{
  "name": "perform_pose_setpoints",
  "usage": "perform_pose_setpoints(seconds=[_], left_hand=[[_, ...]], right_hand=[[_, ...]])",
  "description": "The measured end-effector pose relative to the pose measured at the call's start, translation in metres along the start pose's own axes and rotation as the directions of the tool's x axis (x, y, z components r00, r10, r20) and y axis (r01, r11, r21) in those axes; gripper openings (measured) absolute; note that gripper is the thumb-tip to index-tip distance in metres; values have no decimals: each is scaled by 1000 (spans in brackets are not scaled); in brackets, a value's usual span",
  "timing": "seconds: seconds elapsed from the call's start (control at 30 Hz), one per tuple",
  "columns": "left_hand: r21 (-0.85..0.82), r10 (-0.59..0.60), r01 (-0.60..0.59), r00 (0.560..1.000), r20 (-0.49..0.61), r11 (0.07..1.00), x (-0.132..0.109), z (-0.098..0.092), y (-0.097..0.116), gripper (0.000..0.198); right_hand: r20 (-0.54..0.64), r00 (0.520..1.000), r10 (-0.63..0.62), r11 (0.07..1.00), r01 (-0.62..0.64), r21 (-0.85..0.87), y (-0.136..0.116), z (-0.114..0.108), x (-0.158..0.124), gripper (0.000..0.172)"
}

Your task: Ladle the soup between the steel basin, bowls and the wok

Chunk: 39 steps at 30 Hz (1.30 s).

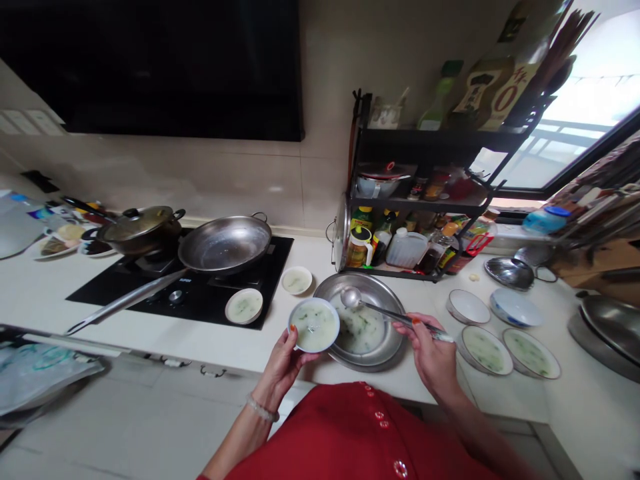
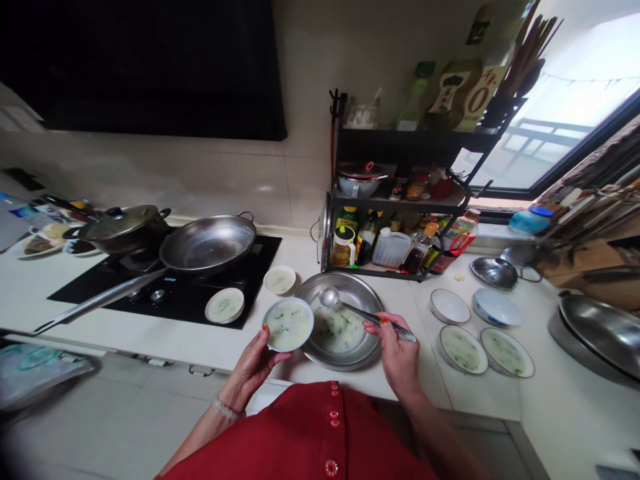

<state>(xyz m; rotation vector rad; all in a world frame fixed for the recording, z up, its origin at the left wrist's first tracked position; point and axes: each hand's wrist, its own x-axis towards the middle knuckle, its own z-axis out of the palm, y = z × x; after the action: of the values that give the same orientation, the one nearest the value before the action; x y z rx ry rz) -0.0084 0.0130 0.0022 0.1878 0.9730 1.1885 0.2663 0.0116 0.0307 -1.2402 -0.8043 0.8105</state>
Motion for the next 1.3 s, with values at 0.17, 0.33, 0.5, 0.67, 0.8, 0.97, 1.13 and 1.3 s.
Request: perform_pose_setpoints(seconds=[0.17, 0.33, 0.5, 0.67, 0.8, 0.97, 1.13, 1.3], left_hand=[[4, 22, -22, 1000, -6, 1000, 2, -7, 1, 32], [3, 29, -29, 1000, -4, 1000, 3, -8, 2, 31], [0, 21, -21, 1000, -6, 1000, 2, -6, 3, 36], [2, 15, -15, 1000, -12, 1000, 3, -7, 2, 36], [7, 21, -21, 1000, -5, 1000, 4, -9, 0, 34], [5, 29, -30, 999, 13, 1000, 6, -10, -1, 30], [-11, 40, -40, 999, -13, 999, 7, -14, 1, 30], [-15, 60, -61, 996, -66, 998, 6, -20, 7, 30]], right_hand=[[16, 999, 35, 985, -32, -168, 15, -7, 4, 29], [85, 996, 13, 966, 10, -258, 33, -9, 3, 29], [137, 988, 70, 961, -30, -276, 54, -12, 1, 31], [22, 990, 138, 969, -131, -207, 53, -15, 6, 32], [-14, 989, 147, 975, -148, -167, 48, -18, 10, 33], [-12, 989, 145, 973, -144, -180, 49, -21, 10, 34], [-17, 988, 152, 966, -152, -210, 51, -23, 9, 33], [-17, 989, 148, 958, -148, -246, 55, -25, 11, 35]])
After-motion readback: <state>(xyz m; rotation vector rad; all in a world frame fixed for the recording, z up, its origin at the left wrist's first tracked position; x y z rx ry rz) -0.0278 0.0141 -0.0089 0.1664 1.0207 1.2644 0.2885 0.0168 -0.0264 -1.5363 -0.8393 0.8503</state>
